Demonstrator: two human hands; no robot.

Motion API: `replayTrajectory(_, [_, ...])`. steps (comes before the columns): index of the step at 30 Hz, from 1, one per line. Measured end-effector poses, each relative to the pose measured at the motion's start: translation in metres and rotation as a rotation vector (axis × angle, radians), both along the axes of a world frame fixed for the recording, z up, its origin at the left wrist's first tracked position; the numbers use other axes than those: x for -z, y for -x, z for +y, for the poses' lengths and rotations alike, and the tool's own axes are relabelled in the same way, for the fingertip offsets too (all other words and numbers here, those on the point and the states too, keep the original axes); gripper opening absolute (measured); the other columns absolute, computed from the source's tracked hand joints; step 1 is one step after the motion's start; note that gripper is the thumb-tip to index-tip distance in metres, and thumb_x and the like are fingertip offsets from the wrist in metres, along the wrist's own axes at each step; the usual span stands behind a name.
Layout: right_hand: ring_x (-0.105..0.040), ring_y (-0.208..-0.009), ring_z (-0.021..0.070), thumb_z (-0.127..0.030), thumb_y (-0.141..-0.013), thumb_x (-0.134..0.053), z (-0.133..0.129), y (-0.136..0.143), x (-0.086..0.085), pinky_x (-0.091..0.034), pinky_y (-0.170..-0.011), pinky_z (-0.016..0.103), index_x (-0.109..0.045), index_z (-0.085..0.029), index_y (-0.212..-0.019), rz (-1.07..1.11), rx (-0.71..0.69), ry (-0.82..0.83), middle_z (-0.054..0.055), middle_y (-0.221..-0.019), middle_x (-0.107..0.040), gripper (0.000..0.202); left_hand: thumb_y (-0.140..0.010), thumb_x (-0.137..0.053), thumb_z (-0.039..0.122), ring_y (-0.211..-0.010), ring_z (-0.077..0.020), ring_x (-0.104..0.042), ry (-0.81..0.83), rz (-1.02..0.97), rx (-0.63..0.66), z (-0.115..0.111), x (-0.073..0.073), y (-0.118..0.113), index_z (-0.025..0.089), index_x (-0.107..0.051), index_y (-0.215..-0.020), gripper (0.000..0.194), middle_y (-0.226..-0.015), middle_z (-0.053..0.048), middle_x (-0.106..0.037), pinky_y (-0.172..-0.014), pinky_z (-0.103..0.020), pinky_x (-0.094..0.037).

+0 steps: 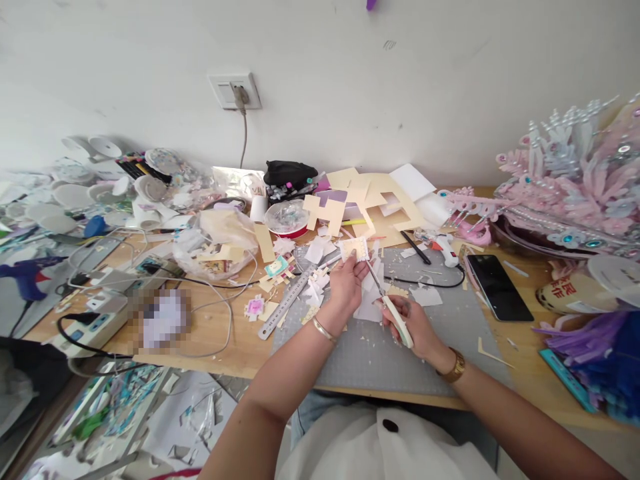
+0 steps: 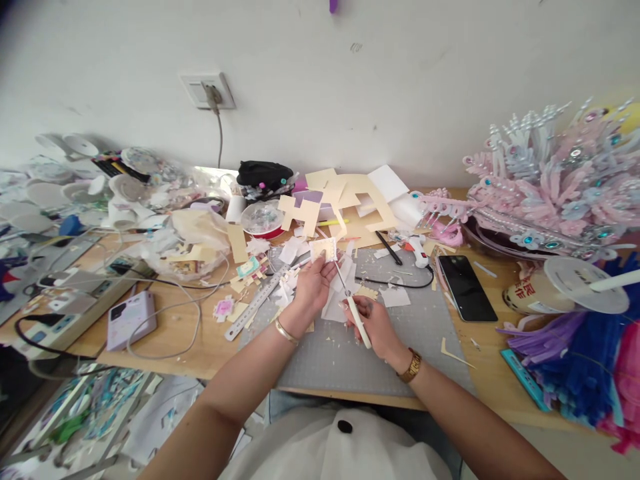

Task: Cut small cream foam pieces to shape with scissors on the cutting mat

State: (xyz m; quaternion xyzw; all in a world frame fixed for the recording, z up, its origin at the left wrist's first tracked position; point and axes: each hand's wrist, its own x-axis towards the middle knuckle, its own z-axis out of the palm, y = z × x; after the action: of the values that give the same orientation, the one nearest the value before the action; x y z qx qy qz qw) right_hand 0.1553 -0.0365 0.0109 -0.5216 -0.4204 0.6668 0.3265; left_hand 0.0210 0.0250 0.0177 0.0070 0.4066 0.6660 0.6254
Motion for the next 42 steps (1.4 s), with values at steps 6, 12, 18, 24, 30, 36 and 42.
replayTrajectory(6, [-0.041, -0.032, 0.0058, -0.057, -0.055, -0.082, 0.0000, 0.0002, -0.0001, -0.035, -0.030, 0.020, -0.062, -0.017, -0.087, -0.007, 0.000, 0.004, -0.007, -0.051, -0.055, 0.054, -0.085, -0.061, 0.009, -0.062, -0.0116, -0.065, 0.032, -0.030, -0.042, 0.0026, 0.0004, 0.0025, 0.016, -0.053, -0.072, 0.017, -0.064, 0.000, -0.061, -0.086, -0.032, -0.056])
replayTrajectory(12, [-0.041, -0.032, 0.0053, -0.056, -0.054, -0.081, -0.0003, 0.0006, -0.0006, -0.035, -0.031, 0.019, -0.062, -0.017, -0.087, -0.001, 0.012, 0.003, -0.007, -0.052, -0.057, 0.055, -0.087, -0.057, 0.008, -0.066, -0.0129, -0.068, 0.019, -0.034, -0.018, 0.0011, -0.0039, 0.0017, 0.015, -0.057, -0.075, 0.014, -0.067, -0.002, -0.065, -0.087, -0.033, -0.056])
replayTrajectory(18, [-0.041, -0.034, 0.0050, -0.056, -0.054, -0.081, -0.0009, -0.0017, -0.0011, -0.035, -0.031, 0.018, -0.062, -0.017, -0.089, 0.006, 0.007, 0.019, -0.006, -0.052, -0.058, 0.056, -0.085, -0.060, 0.007, -0.068, -0.0137, -0.070, 0.026, -0.037, -0.029, 0.0005, -0.0049, 0.0009, 0.015, -0.056, -0.073, 0.015, -0.064, -0.001, -0.064, -0.088, -0.033, -0.056])
replayTrajectory(24, [-0.040, -0.032, 0.0050, -0.056, -0.053, -0.082, -0.0003, -0.0003, -0.0004, -0.034, -0.030, 0.018, -0.062, -0.017, -0.087, 0.020, 0.012, 0.021, -0.007, -0.051, -0.057, 0.056, -0.086, -0.058, 0.007, -0.068, -0.0134, -0.069, 0.013, -0.021, -0.012, -0.0007, -0.0057, 0.0006, 0.014, -0.058, -0.076, 0.012, -0.068, -0.003, -0.067, -0.086, -0.032, -0.056])
replayTrajectory(30, [-0.039, -0.032, 0.0053, -0.055, -0.053, -0.081, -0.0002, 0.0025, -0.0006, -0.033, -0.028, 0.018, -0.062, -0.017, -0.085, -0.007, 0.037, 0.033, -0.007, -0.049, -0.054, 0.054, -0.084, -0.061, 0.010, -0.065, -0.0121, -0.067, 0.005, -0.006, 0.004, -0.0028, -0.0035, -0.0030, 0.014, -0.060, -0.077, 0.009, -0.069, -0.002, -0.067, -0.087, -0.032, -0.054])
replayTrajectory(36, [-0.039, -0.031, 0.0053, -0.052, -0.054, -0.081, -0.0010, 0.0037, -0.0018, -0.033, -0.028, 0.018, -0.063, -0.017, -0.085, 0.000, 0.057, 0.025, -0.008, -0.049, -0.054, 0.050, -0.082, -0.065, 0.011, -0.059, -0.0100, -0.063, 0.012, -0.017, 0.008, -0.0033, -0.0019, -0.0040, 0.014, -0.058, -0.075, 0.010, -0.067, -0.001, -0.066, -0.084, -0.031, -0.054])
replayTrajectory(42, [-0.037, -0.031, 0.0054, -0.051, -0.053, -0.081, -0.0013, 0.0043, -0.0013, -0.033, -0.028, 0.019, -0.063, -0.018, -0.087, -0.002, 0.062, 0.032, -0.008, -0.049, -0.054, 0.051, -0.081, -0.066, 0.012, -0.060, -0.0100, -0.064, 0.010, -0.011, 0.012, -0.0029, -0.0015, -0.0034, 0.014, -0.058, -0.075, 0.011, -0.069, -0.002, -0.066, -0.082, -0.030, -0.054])
